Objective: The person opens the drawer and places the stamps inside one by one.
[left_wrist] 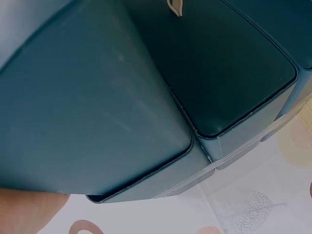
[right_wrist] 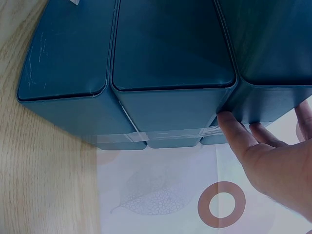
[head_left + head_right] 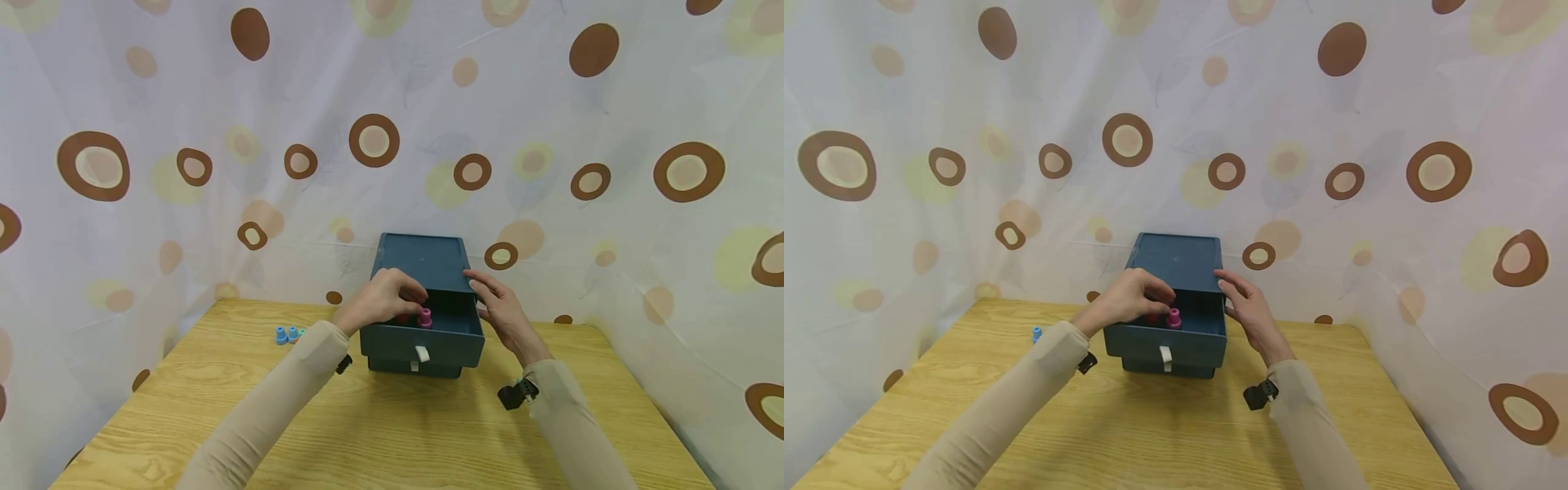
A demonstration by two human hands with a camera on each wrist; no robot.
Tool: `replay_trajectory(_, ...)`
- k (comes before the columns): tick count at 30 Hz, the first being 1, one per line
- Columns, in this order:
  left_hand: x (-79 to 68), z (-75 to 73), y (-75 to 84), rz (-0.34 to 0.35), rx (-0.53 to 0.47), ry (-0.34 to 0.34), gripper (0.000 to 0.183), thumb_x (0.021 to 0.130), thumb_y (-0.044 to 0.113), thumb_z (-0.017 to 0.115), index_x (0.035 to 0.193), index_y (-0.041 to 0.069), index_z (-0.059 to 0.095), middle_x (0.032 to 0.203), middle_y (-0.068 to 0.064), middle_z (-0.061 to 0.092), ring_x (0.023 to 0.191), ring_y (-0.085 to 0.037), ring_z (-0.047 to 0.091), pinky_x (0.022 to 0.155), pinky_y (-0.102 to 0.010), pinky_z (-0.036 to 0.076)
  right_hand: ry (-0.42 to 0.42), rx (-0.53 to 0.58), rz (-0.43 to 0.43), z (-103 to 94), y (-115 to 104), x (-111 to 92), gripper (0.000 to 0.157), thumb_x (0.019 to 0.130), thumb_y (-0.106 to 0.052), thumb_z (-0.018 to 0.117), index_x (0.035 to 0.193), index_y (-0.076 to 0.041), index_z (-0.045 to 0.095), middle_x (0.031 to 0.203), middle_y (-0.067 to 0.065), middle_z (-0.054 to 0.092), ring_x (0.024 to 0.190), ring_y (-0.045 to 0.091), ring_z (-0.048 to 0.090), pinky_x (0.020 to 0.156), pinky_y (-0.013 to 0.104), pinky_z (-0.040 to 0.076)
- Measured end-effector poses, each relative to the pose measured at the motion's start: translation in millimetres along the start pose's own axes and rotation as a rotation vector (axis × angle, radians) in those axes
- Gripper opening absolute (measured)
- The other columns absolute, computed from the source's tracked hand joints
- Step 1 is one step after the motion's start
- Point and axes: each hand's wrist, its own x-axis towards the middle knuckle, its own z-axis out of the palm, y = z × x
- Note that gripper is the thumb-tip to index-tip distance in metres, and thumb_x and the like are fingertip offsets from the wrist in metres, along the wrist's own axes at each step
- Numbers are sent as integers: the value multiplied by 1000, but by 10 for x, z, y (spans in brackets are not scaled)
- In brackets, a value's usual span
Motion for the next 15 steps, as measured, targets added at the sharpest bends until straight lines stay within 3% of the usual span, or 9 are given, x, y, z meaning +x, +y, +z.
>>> replay_trajectory(7, -17, -5, -52, 67, -28, 87, 19, 91, 22, 72, 106, 11, 77, 99, 1, 75, 87, -8, 69, 80, -24, 56, 4, -1, 6, 8, 5, 6, 57, 103, -41, 48, 151, -13, 38, 164, 8, 17, 151, 37, 13, 116, 61, 22)
replay_trajectory(11, -35, -9, -89, 115, -96, 153, 15, 92, 24, 70, 98, 12, 78, 90, -4, 75, 74, -17, 70, 72, -23, 55, 4, -6, 5, 5, 4, 10, 57, 103, -42, 48, 151, -13, 39, 164, 9, 18, 151, 37, 13, 116, 61, 22)
replay_trajectory(15, -69, -11, -120, 150, -203, 223, 22, 94, 25, 68, 94, 5, 77, 84, -15, 73, 68, -28, 68, 65, -25, 54, 4, -9, 3, -3, -4, 1, 57, 103, -41, 48, 151, -13, 38, 164, 9, 17, 151, 36, 13, 116, 62, 22)
